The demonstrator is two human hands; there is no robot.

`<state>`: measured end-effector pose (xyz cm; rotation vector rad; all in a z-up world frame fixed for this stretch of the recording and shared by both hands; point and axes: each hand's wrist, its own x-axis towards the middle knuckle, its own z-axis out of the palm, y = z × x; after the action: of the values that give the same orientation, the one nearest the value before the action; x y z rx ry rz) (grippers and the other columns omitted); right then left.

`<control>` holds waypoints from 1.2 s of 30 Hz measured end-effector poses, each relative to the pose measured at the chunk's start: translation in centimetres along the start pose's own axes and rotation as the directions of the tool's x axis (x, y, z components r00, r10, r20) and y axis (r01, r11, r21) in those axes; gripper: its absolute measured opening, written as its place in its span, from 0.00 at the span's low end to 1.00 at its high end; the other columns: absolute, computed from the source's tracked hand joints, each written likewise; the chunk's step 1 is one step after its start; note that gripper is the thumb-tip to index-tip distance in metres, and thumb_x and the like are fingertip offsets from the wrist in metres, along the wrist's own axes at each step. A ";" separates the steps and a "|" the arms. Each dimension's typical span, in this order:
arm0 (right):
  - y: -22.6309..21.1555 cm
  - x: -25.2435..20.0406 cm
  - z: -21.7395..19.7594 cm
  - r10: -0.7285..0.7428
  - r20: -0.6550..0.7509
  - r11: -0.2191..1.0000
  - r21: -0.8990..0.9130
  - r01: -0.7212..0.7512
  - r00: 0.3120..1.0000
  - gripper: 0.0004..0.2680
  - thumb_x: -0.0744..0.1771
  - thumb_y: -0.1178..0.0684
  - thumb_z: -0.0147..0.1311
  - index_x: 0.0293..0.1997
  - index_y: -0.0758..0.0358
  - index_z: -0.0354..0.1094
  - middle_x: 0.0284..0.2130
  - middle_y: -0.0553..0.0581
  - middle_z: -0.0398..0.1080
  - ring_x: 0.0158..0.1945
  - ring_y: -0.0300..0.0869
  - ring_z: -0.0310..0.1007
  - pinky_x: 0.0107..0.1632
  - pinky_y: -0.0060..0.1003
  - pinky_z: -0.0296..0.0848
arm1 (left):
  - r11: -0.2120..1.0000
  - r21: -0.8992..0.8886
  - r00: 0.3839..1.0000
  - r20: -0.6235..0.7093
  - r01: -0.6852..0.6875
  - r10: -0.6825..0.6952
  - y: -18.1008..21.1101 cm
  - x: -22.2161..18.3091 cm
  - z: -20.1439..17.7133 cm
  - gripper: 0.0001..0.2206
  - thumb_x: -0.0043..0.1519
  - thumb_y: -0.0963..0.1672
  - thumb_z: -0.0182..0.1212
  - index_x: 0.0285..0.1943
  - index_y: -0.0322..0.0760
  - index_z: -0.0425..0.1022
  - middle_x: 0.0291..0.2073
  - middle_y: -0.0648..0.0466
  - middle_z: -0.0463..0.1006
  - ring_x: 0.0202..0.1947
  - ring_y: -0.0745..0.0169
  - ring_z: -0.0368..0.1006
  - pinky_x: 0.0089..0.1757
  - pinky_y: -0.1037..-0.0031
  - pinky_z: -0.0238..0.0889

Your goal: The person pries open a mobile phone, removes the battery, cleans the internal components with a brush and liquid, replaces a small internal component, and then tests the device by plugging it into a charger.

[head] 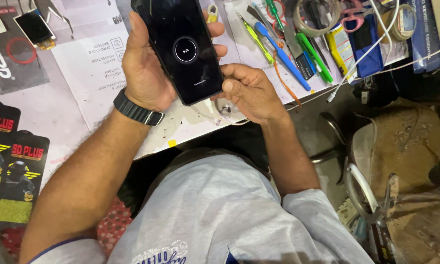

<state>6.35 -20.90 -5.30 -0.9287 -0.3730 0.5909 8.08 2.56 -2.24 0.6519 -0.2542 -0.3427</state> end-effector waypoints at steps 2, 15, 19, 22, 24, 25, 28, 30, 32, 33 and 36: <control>-0.1 0.0 0.1 0.013 -0.012 1.000 0.013 -0.013 1.000 0.12 0.73 0.54 0.54 0.60 0.74 0.67 0.52 0.60 0.75 0.56 0.45 0.76 0.63 0.49 0.76 | 1.000 -0.001 1.000 0.007 -0.005 0.005 0.1 0.0 0.0 0.44 0.64 0.66 0.50 0.74 0.28 0.61 0.62 0.32 0.72 0.57 0.38 0.75 0.57 0.51 0.73; 0.1 -0.1 0.1 0.005 -0.015 0.999 0.039 -0.004 1.000 0.11 0.73 0.55 0.55 0.59 0.73 0.67 0.52 0.59 0.74 0.56 0.43 0.76 0.63 0.47 0.77 | 0.999 -0.053 1.000 0.002 0.008 -0.008 0.1 -0.1 0.4 0.44 0.62 0.65 0.50 0.75 0.29 0.61 0.61 0.33 0.73 0.58 0.39 0.75 0.57 0.51 0.73; -0.3 -0.4 0.4 0.007 -0.056 0.991 -0.132 -0.014 0.998 0.16 0.69 0.59 0.62 0.63 0.73 0.65 0.51 0.59 0.75 0.52 0.41 0.76 0.56 0.38 0.75 | 0.997 -0.080 1.000 -0.013 0.001 -0.003 -0.7 -0.4 0.2 0.42 0.64 0.65 0.49 0.73 0.28 0.61 0.59 0.37 0.75 0.58 0.41 0.76 0.57 0.52 0.73; -0.7 -0.4 0.9 -0.012 -0.090 0.962 -0.274 -0.013 0.996 0.22 0.65 0.60 0.67 0.64 0.72 0.62 0.50 0.57 0.74 0.49 0.39 0.76 0.52 0.36 0.77 | 0.998 0.009 0.997 -0.038 -0.065 0.065 -2.1 -0.7 -0.4 0.39 0.66 0.64 0.49 0.70 0.30 0.61 0.57 0.40 0.74 0.56 0.42 0.74 0.57 0.54 0.70; -0.4 -0.8 1.8 -0.088 -0.088 0.891 -0.452 0.038 0.992 0.24 0.64 0.58 0.70 0.65 0.70 0.61 0.51 0.56 0.73 0.51 0.38 0.76 0.54 0.36 0.78 | 0.996 0.041 0.996 -0.020 -0.084 0.085 -2.7 -1.4 -0.9 0.37 0.67 0.63 0.48 0.69 0.30 0.62 0.55 0.42 0.74 0.55 0.43 0.73 0.56 0.57 0.67; -0.5 -1.1 2.2 -0.147 -0.088 0.805 -0.589 0.068 0.985 0.25 0.63 0.56 0.72 0.65 0.70 0.61 0.50 0.56 0.73 0.52 0.36 0.74 0.55 0.36 0.78 | 0.992 0.084 0.995 -0.024 -0.090 0.092 -2.9 -1.8 -0.8 0.37 0.68 0.63 0.47 0.69 0.30 0.62 0.54 0.43 0.75 0.55 0.44 0.72 0.57 0.58 0.66; -1.3 -3.3 2.1 -0.132 -0.017 0.896 -0.430 0.112 0.991 0.18 0.73 0.50 0.59 0.69 0.68 0.62 0.53 0.53 0.72 0.54 0.34 0.71 0.62 0.35 0.74 | 0.967 0.239 0.995 -0.018 -0.088 0.095 -3.3 -2.4 0.7 0.37 0.68 0.64 0.48 0.69 0.31 0.63 0.53 0.45 0.75 0.56 0.45 0.71 0.62 0.59 0.64; -1.7 -5.6 0.8 -0.092 0.017 0.944 -0.317 0.093 0.996 0.16 0.75 0.48 0.52 0.69 0.68 0.62 0.53 0.54 0.72 0.56 0.35 0.70 0.62 0.34 0.73 | 0.963 0.268 0.999 0.025 -0.031 0.026 -4.0 -2.3 2.1 0.36 0.67 0.63 0.50 0.70 0.33 0.63 0.54 0.47 0.75 0.57 0.47 0.70 0.63 0.59 0.64; -1.9 -7.6 -0.1 -0.141 0.048 0.928 -0.341 0.149 0.989 0.16 0.76 0.48 0.51 0.69 0.69 0.61 0.55 0.54 0.73 0.59 0.35 0.71 0.65 0.34 0.72 | 0.955 0.296 0.998 0.048 0.028 -0.044 -4.6 -2.1 4.1 0.34 0.67 0.62 0.50 0.68 0.34 0.63 0.54 0.47 0.75 0.56 0.47 0.70 0.62 0.59 0.64; -1.9 -8.5 -0.6 -0.177 0.068 0.904 -0.383 0.189 0.982 0.16 0.76 0.48 0.51 0.69 0.69 0.61 0.56 0.54 0.73 0.60 0.35 0.72 0.67 0.34 0.71 | 0.943 0.329 0.996 0.066 0.042 -0.068 -5.3 -2.0 5.1 0.33 0.68 0.62 0.50 0.67 0.34 0.63 0.53 0.46 0.75 0.55 0.47 0.70 0.61 0.59 0.63; -1.9 -12.3 -2.1 -0.253 0.003 0.942 -0.228 0.247 0.968 0.16 0.76 0.50 0.52 0.70 0.70 0.60 0.58 0.55 0.72 0.63 0.35 0.70 0.69 0.34 0.69 | 0.887 0.461 0.988 0.127 0.022 -0.091 -7.3 -0.7 8.0 0.30 0.69 0.60 0.49 0.62 0.33 0.63 0.52 0.44 0.74 0.52 0.47 0.70 0.58 0.61 0.63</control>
<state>-1.53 -30.76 -5.48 -1.0866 -0.5344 0.3060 3.07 -6.94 -0.83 1.1068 -0.4647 -0.3907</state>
